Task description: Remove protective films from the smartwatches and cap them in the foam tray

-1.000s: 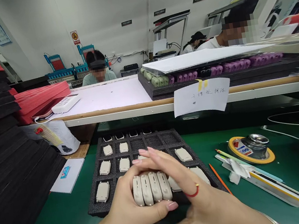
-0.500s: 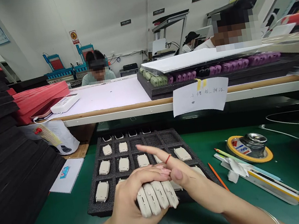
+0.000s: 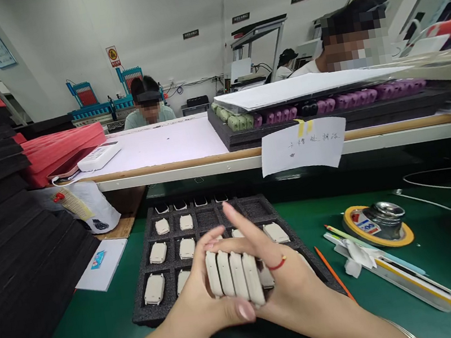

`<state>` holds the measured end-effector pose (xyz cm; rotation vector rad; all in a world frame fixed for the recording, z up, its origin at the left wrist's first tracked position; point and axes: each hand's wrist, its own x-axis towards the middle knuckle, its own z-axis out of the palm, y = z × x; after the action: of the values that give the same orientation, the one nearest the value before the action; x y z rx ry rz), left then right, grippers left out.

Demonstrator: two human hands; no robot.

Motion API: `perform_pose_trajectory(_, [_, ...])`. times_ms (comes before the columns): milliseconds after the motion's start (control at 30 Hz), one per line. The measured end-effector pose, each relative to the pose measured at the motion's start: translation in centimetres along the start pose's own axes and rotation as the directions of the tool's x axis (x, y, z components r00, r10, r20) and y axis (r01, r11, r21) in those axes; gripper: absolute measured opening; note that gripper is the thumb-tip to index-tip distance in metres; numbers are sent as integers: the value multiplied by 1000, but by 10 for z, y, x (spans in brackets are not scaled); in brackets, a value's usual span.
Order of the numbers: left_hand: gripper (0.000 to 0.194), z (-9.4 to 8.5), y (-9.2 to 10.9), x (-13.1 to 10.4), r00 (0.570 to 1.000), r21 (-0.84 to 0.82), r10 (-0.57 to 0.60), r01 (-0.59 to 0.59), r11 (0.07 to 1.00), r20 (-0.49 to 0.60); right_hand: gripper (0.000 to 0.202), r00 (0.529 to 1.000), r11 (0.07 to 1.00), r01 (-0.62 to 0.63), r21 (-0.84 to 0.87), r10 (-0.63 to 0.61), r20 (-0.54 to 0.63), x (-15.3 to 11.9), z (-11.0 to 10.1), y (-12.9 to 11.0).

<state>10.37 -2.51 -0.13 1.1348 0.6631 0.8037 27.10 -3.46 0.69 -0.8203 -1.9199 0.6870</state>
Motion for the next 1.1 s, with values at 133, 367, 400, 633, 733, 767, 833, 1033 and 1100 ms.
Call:
perform_pose_trajectory(133, [67,2,-4,8,975,-249,-210,188,950,-67,99,995,986,23,-163,-7,100,-1,-4,3])
perform_pose_trajectory(367, [40,-2,-7,9,980,-471,-193,190,861,43,17,1000,998,-15,55,17,-23,4,-27,-6])
perform_pose_trajectory(400, [39,-3,-8,9,982,-487,-183,187,853,56,13,999,998,-1,70,4,-41,6,-27,-6])
perform_pose_trajectory(633, [43,-2,-10,10,978,-536,-124,197,821,170,10,812,964,159,211,-6,-584,5,-26,-4])
perform_pose_trajectory(733, [41,-3,-9,8,975,-545,-82,183,818,204,6,793,954,169,248,18,-608,0,-29,-8])
perform_pose_trajectory(767, [40,-4,-8,8,975,-546,-65,175,819,214,11,808,962,151,226,12,-589,-1,-30,-10])
perform_pose_trajectory(833, [39,-5,-9,7,972,-545,-31,157,823,233,22,832,980,124,153,-19,-555,-3,-33,-12])
perform_pose_trajectory(1033, [34,-5,-11,6,964,-561,20,138,816,266,41,893,916,329,-231,-381,-240,-9,-40,-17])
perform_pose_trajectory(1100, [34,-5,-12,6,972,-566,2,134,814,233,48,909,891,356,-282,-400,-119,-12,-41,-20])
